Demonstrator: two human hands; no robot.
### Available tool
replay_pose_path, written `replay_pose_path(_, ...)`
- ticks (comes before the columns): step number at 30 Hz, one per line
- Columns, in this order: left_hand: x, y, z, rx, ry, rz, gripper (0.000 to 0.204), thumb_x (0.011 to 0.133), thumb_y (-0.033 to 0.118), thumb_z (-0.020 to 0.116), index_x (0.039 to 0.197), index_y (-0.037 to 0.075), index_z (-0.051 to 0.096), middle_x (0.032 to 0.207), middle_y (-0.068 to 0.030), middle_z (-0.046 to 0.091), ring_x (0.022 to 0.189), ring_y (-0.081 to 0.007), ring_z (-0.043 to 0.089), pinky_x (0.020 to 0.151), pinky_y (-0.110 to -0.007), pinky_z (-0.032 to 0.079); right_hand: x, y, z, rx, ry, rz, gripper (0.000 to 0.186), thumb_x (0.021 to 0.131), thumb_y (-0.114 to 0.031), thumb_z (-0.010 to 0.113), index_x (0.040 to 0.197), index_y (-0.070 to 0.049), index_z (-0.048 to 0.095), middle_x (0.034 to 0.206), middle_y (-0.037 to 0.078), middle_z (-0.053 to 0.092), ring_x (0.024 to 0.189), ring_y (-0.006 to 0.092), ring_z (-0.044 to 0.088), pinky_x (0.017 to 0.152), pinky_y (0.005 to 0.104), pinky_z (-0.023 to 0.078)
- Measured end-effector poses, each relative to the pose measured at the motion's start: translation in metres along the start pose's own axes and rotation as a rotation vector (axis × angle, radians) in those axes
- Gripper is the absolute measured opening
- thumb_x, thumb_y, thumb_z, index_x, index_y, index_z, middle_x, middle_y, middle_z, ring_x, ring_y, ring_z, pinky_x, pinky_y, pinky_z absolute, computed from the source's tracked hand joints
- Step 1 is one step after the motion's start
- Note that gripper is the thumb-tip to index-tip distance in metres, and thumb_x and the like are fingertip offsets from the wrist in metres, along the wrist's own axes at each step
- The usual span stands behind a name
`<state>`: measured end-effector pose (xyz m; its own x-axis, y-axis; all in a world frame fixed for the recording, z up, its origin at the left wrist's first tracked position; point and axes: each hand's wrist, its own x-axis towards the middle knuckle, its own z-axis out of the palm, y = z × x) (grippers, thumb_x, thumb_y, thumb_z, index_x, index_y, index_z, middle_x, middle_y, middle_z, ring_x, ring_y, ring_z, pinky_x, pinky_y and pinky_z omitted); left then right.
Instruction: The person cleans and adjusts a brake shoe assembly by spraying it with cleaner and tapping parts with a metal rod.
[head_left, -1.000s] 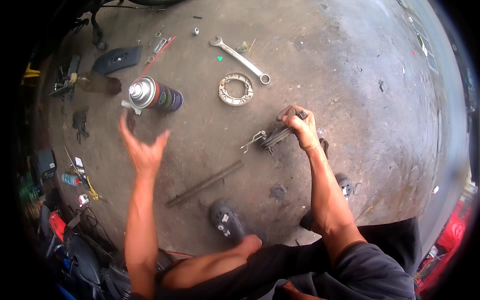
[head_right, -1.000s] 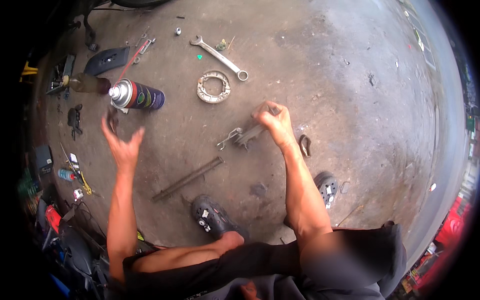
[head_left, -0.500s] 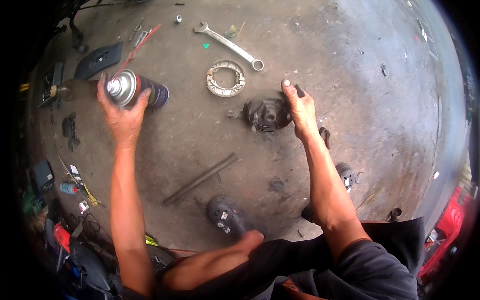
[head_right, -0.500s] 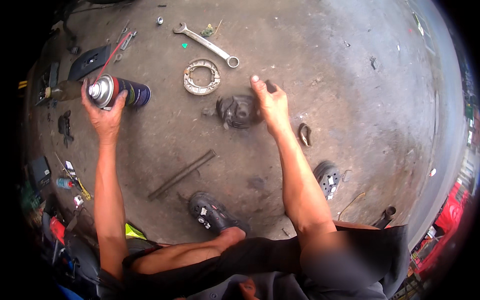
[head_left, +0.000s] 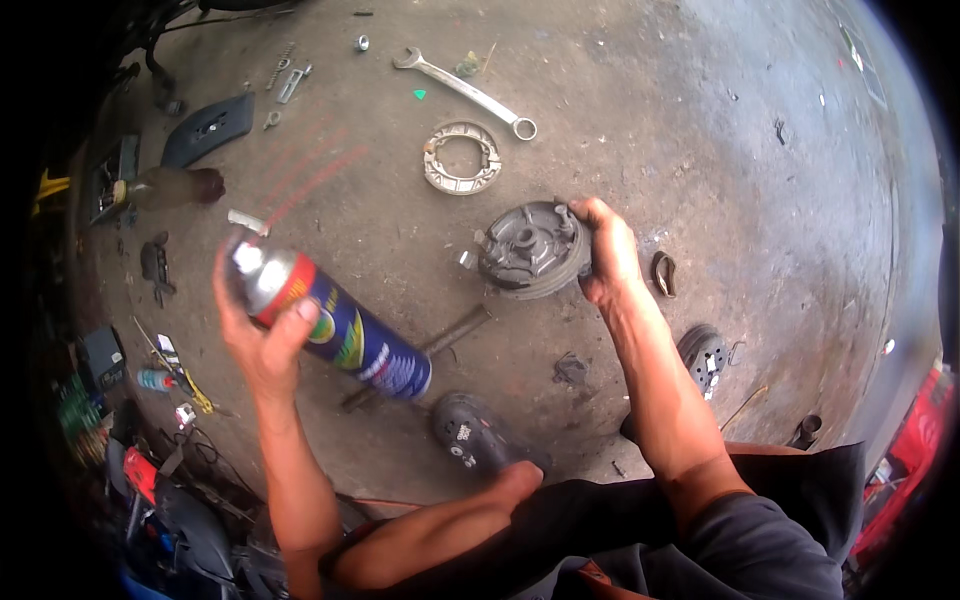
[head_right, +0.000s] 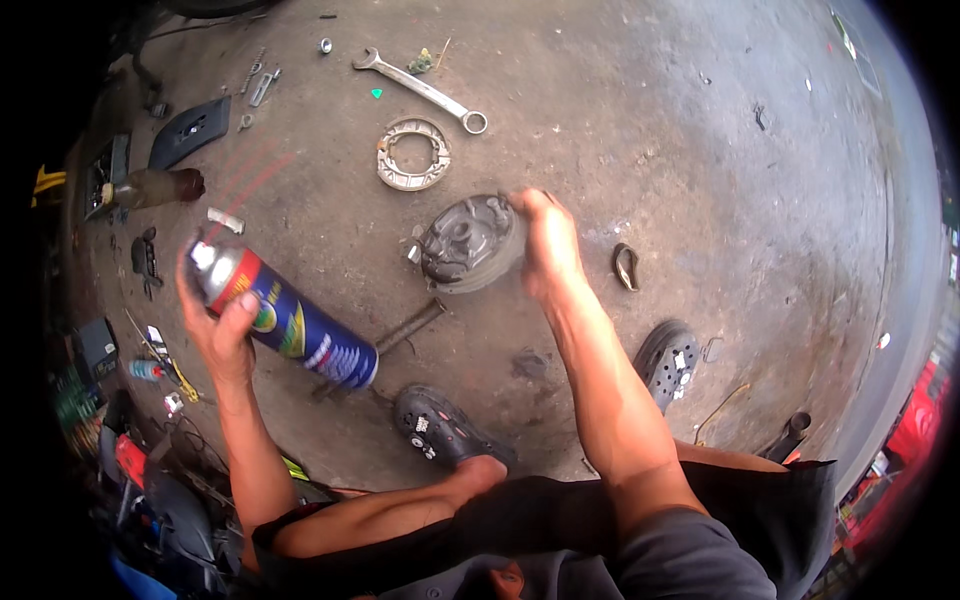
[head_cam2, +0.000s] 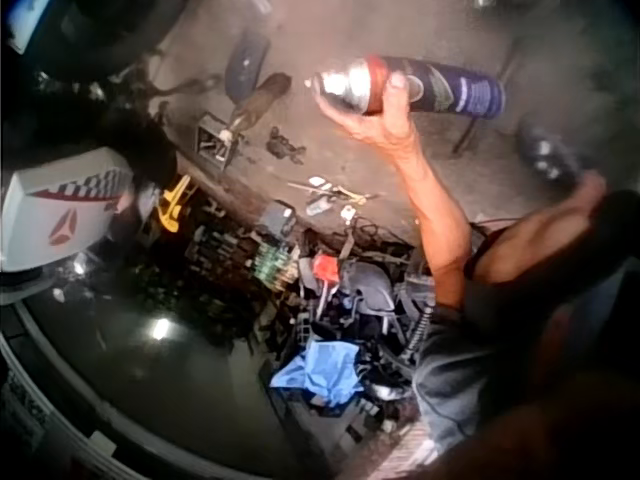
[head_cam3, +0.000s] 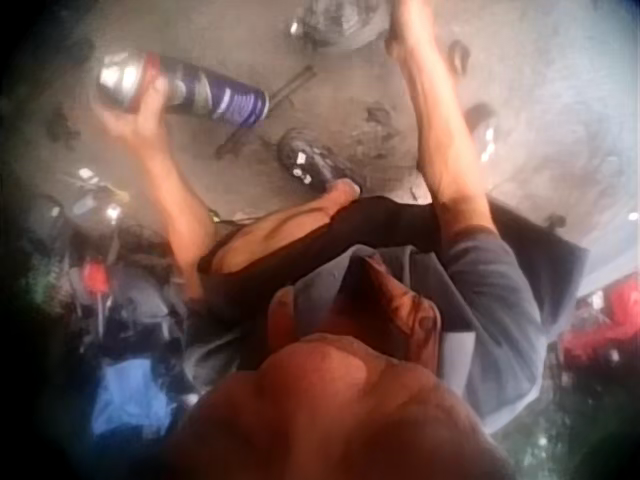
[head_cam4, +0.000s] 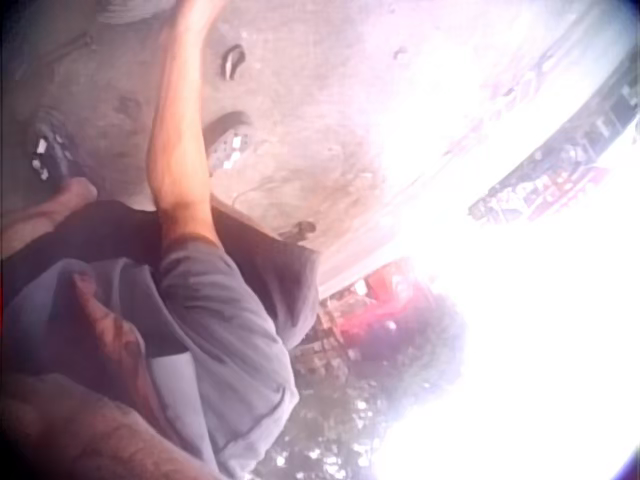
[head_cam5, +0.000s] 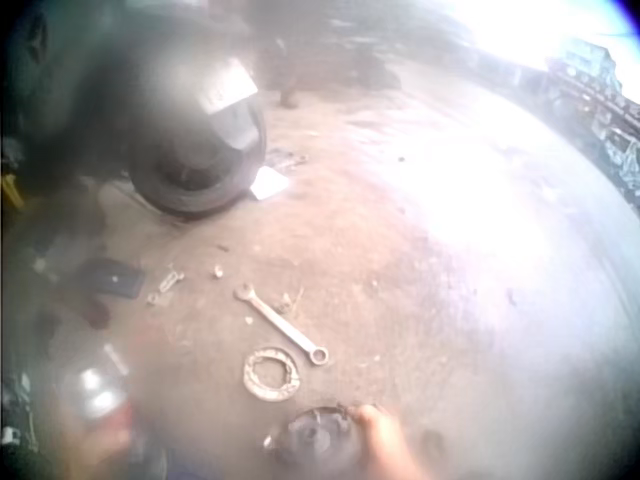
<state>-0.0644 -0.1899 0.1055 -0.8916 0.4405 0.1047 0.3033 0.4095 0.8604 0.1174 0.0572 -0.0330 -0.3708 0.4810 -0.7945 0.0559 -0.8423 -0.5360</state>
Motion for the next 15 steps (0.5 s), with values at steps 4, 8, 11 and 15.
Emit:
replay_pose_path(4, -0.026, 0.007, 0.002, -0.071, -0.167, -0.194, 0.085, 0.06, 0.02, 0.073, 0.134, -0.002, 0.039, 0.112, -0.0139, 0.054, 0.098, -0.0217, 0.057, 0.089, -0.033, 0.046, -0.018, 0.011, 0.005, 0.108, 0.178, 0.194, 0.015, 0.081, -0.021, 0.055, 0.086, -0.007, 0.06, 0.073, 0.005, 0.063, 0.06, 0.0187, 0.06, 0.048, 0.0343, 0.047)
replay_pose_path(8, -0.056, -0.001, 0.014, 0.078, -0.288, -0.012, 0.082, 0.057, 0.01, 0.076, 0.131, 0.0, 0.042, 0.115, -0.0147, 0.053, 0.103, -0.0247, 0.056, 0.091, -0.034, 0.045, -0.02, 0.022, 0.004, 0.044, 0.37, 0.175, 0.018, 0.08, -0.025, 0.056, 0.088, -0.01, 0.06, 0.073, 0.003, 0.062, 0.058, 0.0177, 0.057, 0.043, 0.0338, 0.035)
replay_pose_path(11, -0.059, 0.001, 0.024, 0.233, -0.361, 0.258, 0.077, 0.053, 0.009, 0.077, 0.125, 0.009, 0.049, 0.108, -0.0167, 0.053, 0.094, -0.032, 0.061, 0.076, -0.039, 0.051, -0.022, 0.027, 0.002, 0.005, 0.338, 0.14, 0.034, 0.082, -0.027, 0.055, 0.106, -0.003, 0.057, 0.104, 0.015, 0.057, 0.091, 0.0283, 0.055, 0.065, 0.0472, 0.043)
replay_pose_path(15, -0.066, 0.0, 0.035, 0.293, -0.345, 0.295, 0.07, 0.054, 0.004, 0.074, 0.12, 0.006, 0.051, 0.11, -0.0175, 0.053, 0.093, -0.0309, 0.06, 0.077, -0.037, 0.05, -0.022, 0.03, 0.004, 0.042, 0.334, 0.125, 0.033, 0.081, -0.026, 0.055, 0.105, -0.002, 0.057, 0.102, 0.015, 0.058, 0.089, 0.0282, 0.055, 0.064, 0.0458, 0.043)
